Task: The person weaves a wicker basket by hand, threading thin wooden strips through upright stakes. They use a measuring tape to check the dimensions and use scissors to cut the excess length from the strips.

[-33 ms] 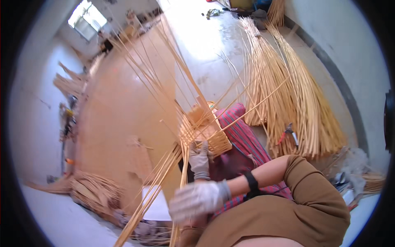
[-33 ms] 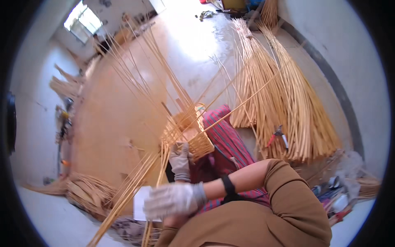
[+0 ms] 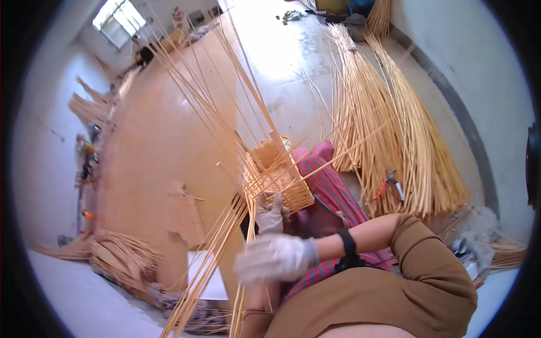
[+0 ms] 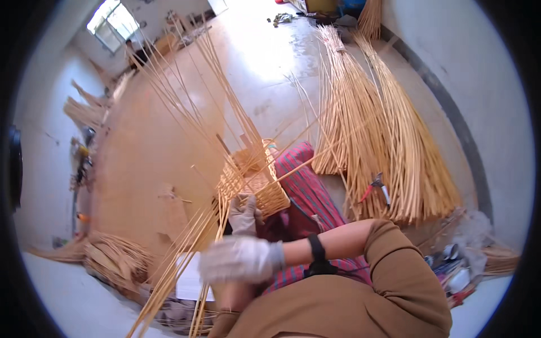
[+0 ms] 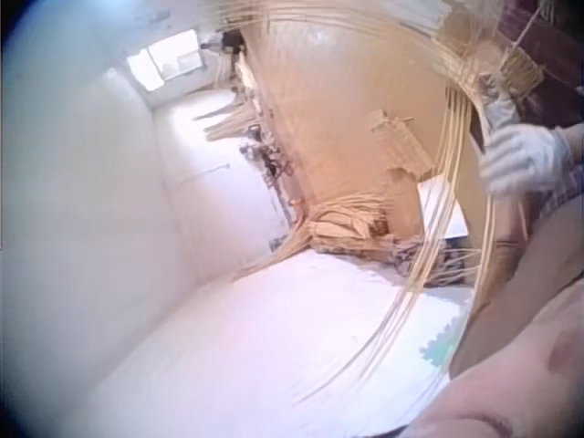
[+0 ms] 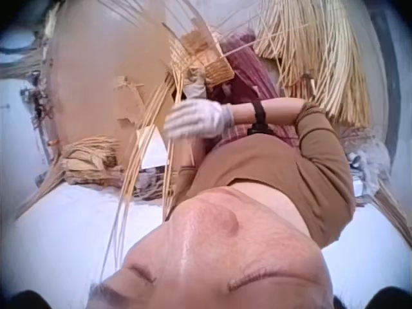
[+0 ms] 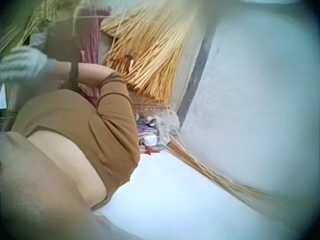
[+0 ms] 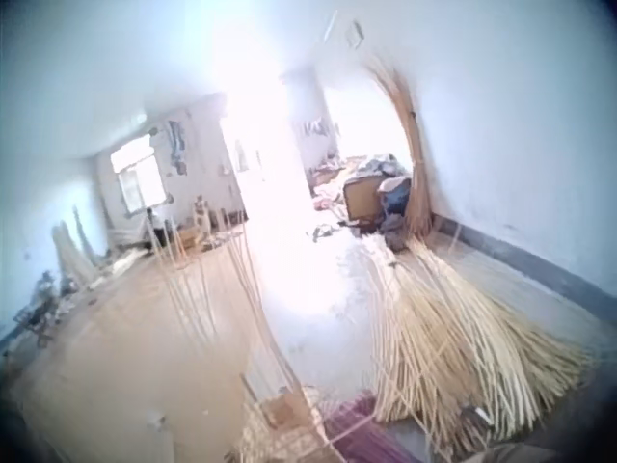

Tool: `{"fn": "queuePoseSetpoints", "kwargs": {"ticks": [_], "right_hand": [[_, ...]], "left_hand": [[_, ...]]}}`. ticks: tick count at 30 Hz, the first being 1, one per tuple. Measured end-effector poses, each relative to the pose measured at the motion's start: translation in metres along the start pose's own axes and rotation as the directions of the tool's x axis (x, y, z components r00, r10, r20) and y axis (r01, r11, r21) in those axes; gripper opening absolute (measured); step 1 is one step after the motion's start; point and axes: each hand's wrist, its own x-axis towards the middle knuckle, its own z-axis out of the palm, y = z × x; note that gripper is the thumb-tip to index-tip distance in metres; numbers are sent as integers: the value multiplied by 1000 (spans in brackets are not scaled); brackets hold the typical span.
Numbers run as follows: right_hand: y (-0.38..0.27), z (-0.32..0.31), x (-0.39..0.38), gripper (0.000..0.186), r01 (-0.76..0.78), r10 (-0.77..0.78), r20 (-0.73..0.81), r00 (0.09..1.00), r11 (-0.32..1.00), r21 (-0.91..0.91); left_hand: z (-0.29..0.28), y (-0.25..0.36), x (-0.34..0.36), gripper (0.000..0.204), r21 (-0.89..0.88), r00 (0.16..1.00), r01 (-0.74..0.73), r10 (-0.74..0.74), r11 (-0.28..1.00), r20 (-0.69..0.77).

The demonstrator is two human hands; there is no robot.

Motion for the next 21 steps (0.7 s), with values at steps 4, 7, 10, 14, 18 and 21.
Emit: {"fn": "queuePoseSetpoints", "kwargs": {"ticks": [4, 7, 10, 14, 18, 21], "right_hand": [[22, -47, -56, 42, -808, 843, 172, 509, 537, -241], [63, -71, -77, 31, -865, 988, 124, 93, 18, 501], [102, -59, -52, 30, -583, 863, -278, 422, 493, 646], [122, -85, 41, 33, -580, 592, 64, 803, 802, -144], [169, -58, 116, 24, -354, 848, 136, 512, 352, -866], [183, -37, 108, 19, -105, 624, 182, 760, 394, -913]], "left_hand": [[-18, -34, 0, 28, 22, 984, -178, 178, 984, -25], [-4, -28, 2, 25, -13, 1000, 9, -9, 1000, 20], [5, -29, 2, 22, -47, 997, 74, -75, 996, -10], [-3, -31, 7, 20, -43, 1000, 1, -2, 999, -31], [-5, -32, 4, 26, -88, 1000, -22, 23, 996, 14], [-14, -52, 11, 33, -179, 992, -109, 117, 978, 37]]}}
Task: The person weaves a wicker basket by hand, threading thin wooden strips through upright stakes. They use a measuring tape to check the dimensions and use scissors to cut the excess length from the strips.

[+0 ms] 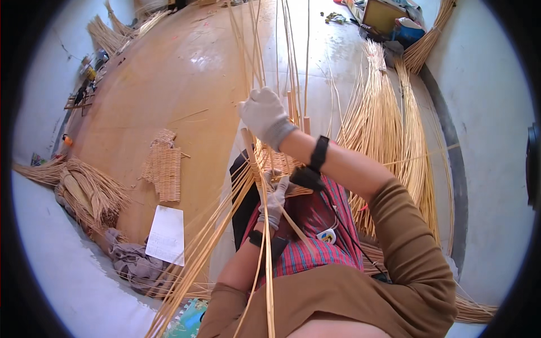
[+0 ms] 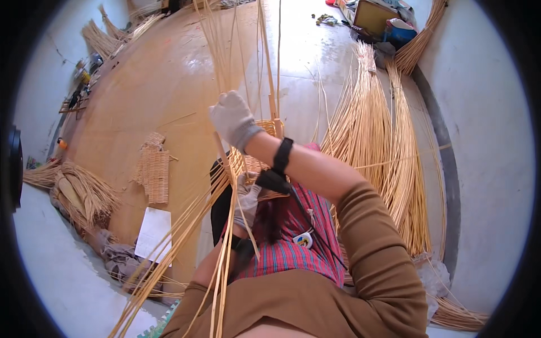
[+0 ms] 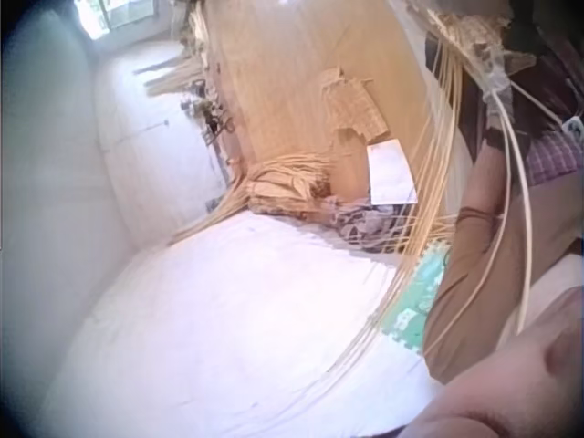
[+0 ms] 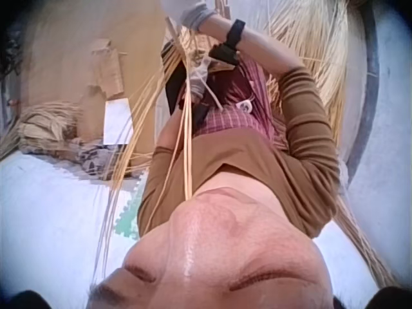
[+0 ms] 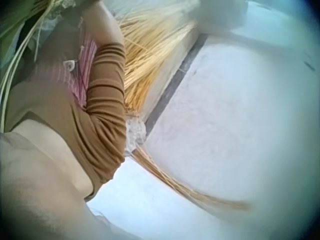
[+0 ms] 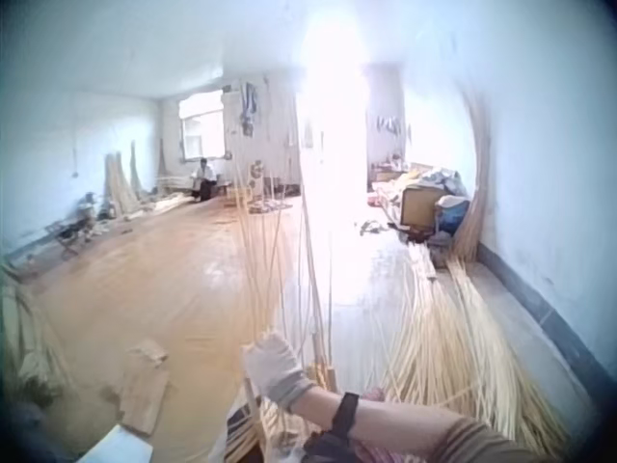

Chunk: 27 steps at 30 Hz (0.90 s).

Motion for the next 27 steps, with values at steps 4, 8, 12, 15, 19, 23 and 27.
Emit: {"fn": "queuePoseSetpoints", "kwargs": {"ticks": [4, 8, 12, 15, 19, 23, 27], "right_hand": [[-12, -17, -87, 13, 201, 175, -475, 863, 743, 639], [-34, 11, -225, 6, -530, 305, 495, 814, 39, 847], [-7, 45, -254, 17, -153, 803, 330, 496, -293, 944], [21, 25, -204, 23, -299, 427, 281, 860, -26, 954], [27, 48, -112, 49, -43, 214, -134, 968, 664, 746], [-1, 41, -90, 67, -523, 501, 191, 844, 689, 501], [8, 45, -90, 90, -389, 482, -11, 876, 720, 575]], "left_hand": [[-7, 4, 1, 42, 99, 995, 0, -10, 995, 98], [-15, 4, 6, 52, 243, 984, -164, 140, 956, 114], [3, 36, 1, 15, 128, 980, 194, -199, 973, 26], [11, 25, 1, 15, 44, 982, 185, -182, 982, -59], [22, 4, 2, 15, -22, 982, 83, -85, 996, -171], [20, -2, 10, 15, 20, 972, 63, -57, 998, -230], [17, -5, 11, 16, -12, 968, 90, -90, 996, -233]]}}
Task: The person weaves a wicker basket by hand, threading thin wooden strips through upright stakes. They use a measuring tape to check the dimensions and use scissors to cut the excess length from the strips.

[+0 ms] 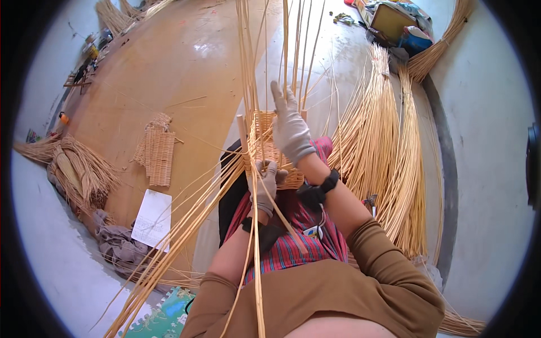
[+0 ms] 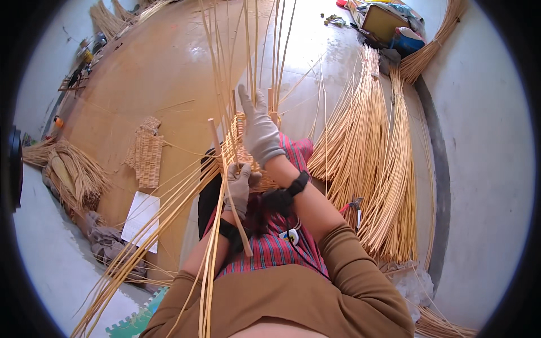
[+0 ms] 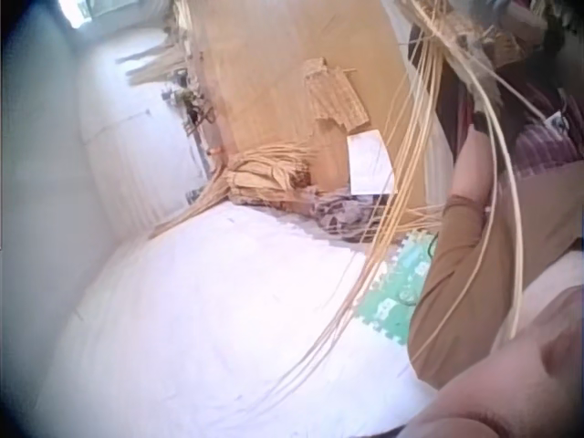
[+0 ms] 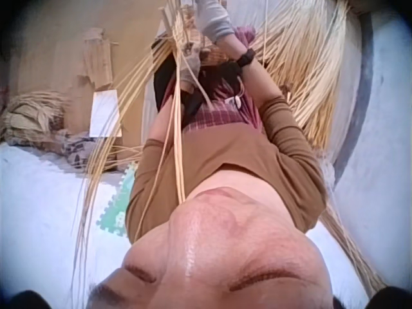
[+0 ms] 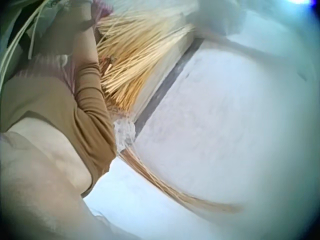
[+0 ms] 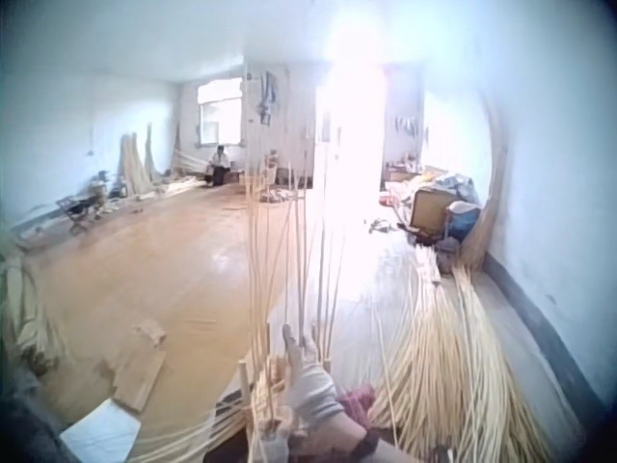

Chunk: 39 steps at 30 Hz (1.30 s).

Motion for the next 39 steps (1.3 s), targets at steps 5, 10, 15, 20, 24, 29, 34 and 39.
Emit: {"fn": "queuePoseSetpoints", "kwargs": {"ticks": [5, 10, 15, 20, 24, 29, 34, 39], "right_hand": [[70, -22, -77, 60, 94, 204, -218, 954, 487, 868], [70, -47, -156, 34, -654, 551, 388, 738, 445, 612], [21, -50, -157, 28, -354, 168, 440, 882, 852, 386], [11, -32, -169, 22, -75, -163, 559, 813, 923, 378], [-22, -38, -158, 26, 173, -421, 620, 663, 891, 420], [-77, -41, -135, 45, 616, -777, -96, 622, 410, 672], [-100, -34, -146, 31, 491, -856, 220, 468, 459, 740], [-69, -59, -163, 27, 477, -802, 304, 514, 561, 676]], "left_hand": [[-3, 8, -3, 11, 15, 998, -32, 32, 999, 52], [-12, 24, -22, 32, 134, 982, -136, 116, 982, 149], [-71, 38, -54, 33, 318, 934, -356, 325, 879, 149], [-76, 81, -56, 14, 314, 795, -517, 582, 796, -168], [-78, 96, -62, 11, 310, 807, -495, 562, 812, -181], [-81, 90, -111, 28, 373, 889, -456, 388, 808, 245], [-100, 131, -101, 47, 593, 717, -687, 257, 420, 648], [-27, 164, -106, 71, 506, 419, -856, 430, -108, 800]]}}
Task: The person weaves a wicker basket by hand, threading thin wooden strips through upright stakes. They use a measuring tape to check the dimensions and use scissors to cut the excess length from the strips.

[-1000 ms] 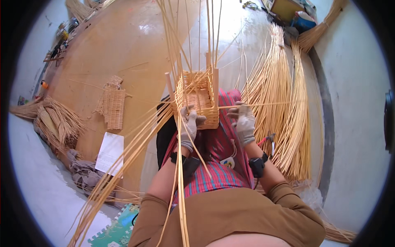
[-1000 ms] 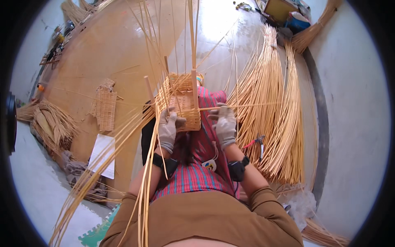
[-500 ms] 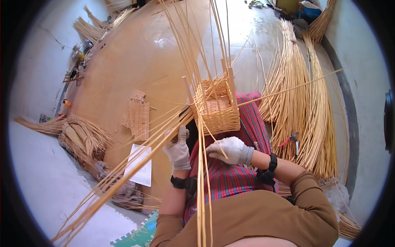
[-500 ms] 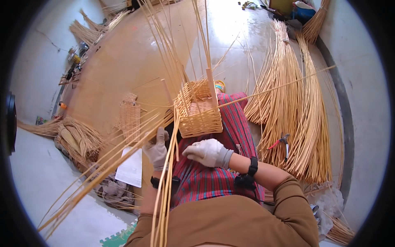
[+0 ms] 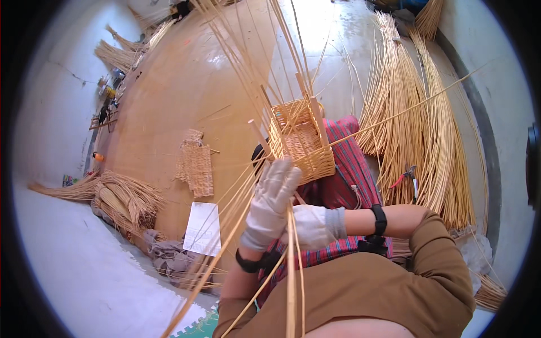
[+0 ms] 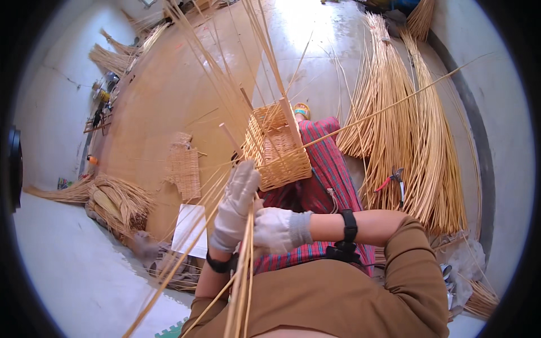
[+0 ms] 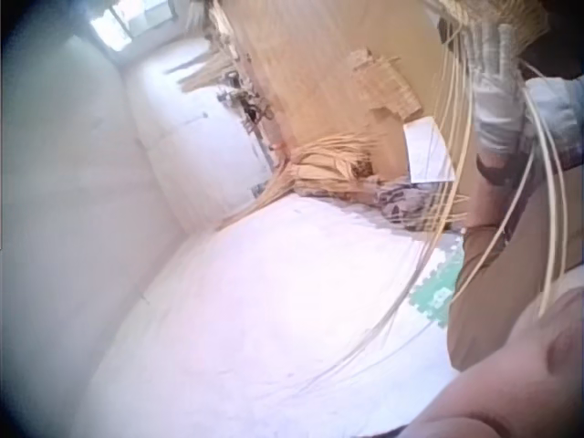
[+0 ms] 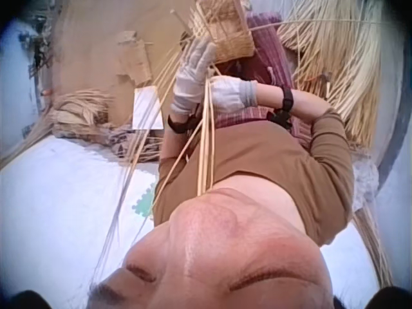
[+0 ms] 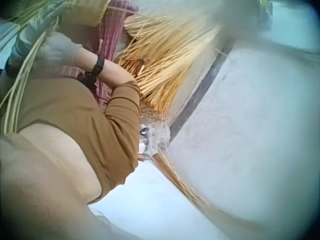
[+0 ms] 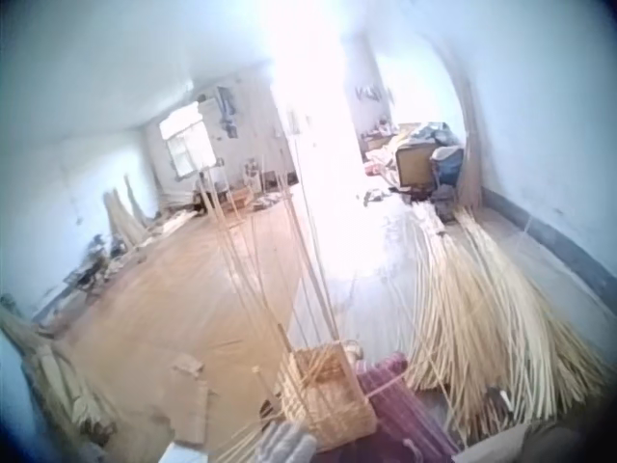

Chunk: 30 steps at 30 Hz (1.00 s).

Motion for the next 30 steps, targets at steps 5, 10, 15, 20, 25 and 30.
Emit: {"fn": "queuePoseSetpoints", "kwargs": {"ticks": [5, 10, 15, 20, 25, 30], "right_hand": [[21, -40, -41, 16, -309, 310, -109, 945, 951, 19], [152, -25, -95, 28, 381, 640, -527, 560, 366, 849], [112, -40, -80, 21, -233, 687, -642, 340, 723, 651], [111, -46, -90, 13, -594, 793, -589, 159, 553, 584], [115, -38, -78, 11, -410, 808, -582, 90, 563, 718], [109, -37, -72, 9, -476, 805, -591, 49, 540, 694]], "left_hand": [[26, -15, -25, 30, -774, 753, 163, -584, 612, -303], [38, -45, -61, 25, -608, 913, 51, -284, 792, -293], [79, -31, -82, 37, -657, 724, 397, -658, 641, -206], [117, -63, -50, 52, -800, 665, 470, -745, 374, 43], [141, -104, -36, 81, -737, 646, 590, -740, 329, 186], [134, -101, -31, 80, -674, 580, 693, -753, 256, 311]]}}
